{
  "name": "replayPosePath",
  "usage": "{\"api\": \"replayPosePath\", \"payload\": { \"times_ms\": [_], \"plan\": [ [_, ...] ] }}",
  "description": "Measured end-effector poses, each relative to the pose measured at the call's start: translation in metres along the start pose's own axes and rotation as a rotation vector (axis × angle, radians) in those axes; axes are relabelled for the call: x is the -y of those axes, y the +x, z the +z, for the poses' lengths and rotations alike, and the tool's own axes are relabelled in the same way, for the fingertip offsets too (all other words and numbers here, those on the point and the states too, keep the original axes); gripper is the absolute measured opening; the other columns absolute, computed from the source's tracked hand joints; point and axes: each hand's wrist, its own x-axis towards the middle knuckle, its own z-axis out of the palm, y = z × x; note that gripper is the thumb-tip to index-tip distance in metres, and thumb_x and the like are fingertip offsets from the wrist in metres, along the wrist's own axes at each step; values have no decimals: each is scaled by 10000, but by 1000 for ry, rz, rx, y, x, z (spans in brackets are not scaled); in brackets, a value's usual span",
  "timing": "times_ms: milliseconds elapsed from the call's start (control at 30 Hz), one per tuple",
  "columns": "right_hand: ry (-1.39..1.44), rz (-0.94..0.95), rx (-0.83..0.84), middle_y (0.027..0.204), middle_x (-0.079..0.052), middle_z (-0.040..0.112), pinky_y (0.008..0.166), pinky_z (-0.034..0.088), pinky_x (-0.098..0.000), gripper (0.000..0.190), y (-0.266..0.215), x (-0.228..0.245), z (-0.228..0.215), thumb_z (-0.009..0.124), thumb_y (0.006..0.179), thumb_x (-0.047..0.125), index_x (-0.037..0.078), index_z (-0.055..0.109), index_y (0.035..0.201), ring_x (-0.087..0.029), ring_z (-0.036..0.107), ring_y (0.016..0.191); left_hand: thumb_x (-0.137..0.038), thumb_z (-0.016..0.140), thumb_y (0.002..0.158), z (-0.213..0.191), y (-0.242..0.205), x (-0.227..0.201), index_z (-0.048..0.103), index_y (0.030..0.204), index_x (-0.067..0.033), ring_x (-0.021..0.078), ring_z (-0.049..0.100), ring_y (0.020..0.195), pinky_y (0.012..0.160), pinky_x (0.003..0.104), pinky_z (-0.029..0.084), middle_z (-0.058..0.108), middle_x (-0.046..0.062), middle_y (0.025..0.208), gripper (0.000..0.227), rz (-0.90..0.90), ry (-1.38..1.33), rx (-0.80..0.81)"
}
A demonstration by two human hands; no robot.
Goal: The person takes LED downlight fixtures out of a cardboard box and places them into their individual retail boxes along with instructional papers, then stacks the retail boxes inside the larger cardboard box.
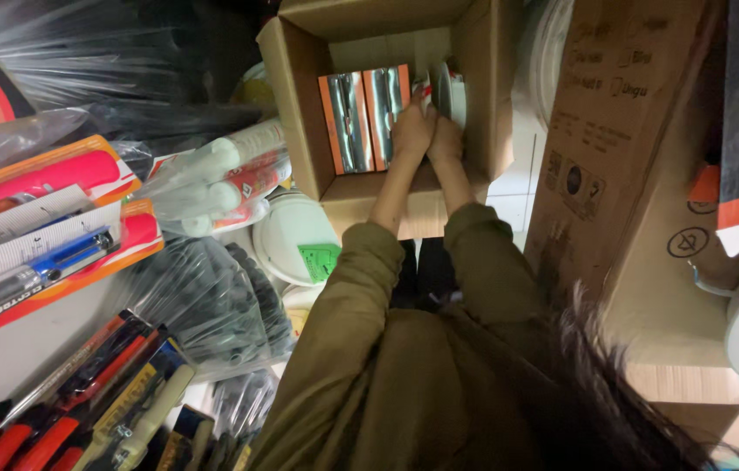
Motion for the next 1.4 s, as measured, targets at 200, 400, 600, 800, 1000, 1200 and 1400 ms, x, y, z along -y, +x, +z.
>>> {"api": "replayPosePath", "payload": {
  "times_ms": [200,400,600,800,1000,1200,1400],
  "plan": [
    [-379,10,82,1153,-223,710,915,569,-487,260,-3,31,-19,621,964,259,64,742,1087,-384,691,1096,-244,594,958,-8,-25,30,599,1406,-158,372,736,971,896,442,559,758,204,1027,456,-70,-202,-60],
    [-400,-18,96,1165,-259,691,913,573,-494,208,-5,30,-17,699,883,61,49,739,1086,-419,670,1114,-261,637,950,-29,-48,42,650,1334,-144,354,727,987,853,443,562,752,188,1058,402,-11,-147,-63],
    [-186,111,-51,1280,-249,685,1016,549,-526,285,25,-16,13,576,1128,272,40,726,1199,-442,665,1189,-275,621,962,-62,-59,-1,652,1350,-137,254,705,792,746,383,564,736,158,895,413,-152,-261,42],
    [-49,-254,-269,1435,-409,379,924,497,-603,728,23,-31,14,694,739,-13,-46,396,1403,-610,525,1172,-259,635,945,-71,-66,-4,660,1330,-108,206,707,828,784,353,557,741,112,946,415,-31,-267,15],
    [-218,-161,16,1320,-285,592,992,518,-561,440,-10,14,-12,608,912,80,58,529,1344,-493,612,1178,-230,617,960,-41,-56,46,659,1325,-67,191,705,873,823,329,549,746,110,976,401,1,-330,33],
    [-217,-106,61,1264,-290,614,969,523,-548,508,-24,31,-22,621,874,136,58,506,1362,-478,616,1149,-203,616,961,-22,-44,72,645,1329,-53,174,673,821,777,315,546,732,85,922,398,19,-428,28],
    [-122,-177,-39,1266,-316,603,972,501,-526,647,-29,12,-22,705,839,187,17,468,1417,-476,598,1156,-153,596,974,-29,-46,56,644,1332,-37,166,671,839,776,305,542,735,110,946,379,47,-458,3]
  ]
}}
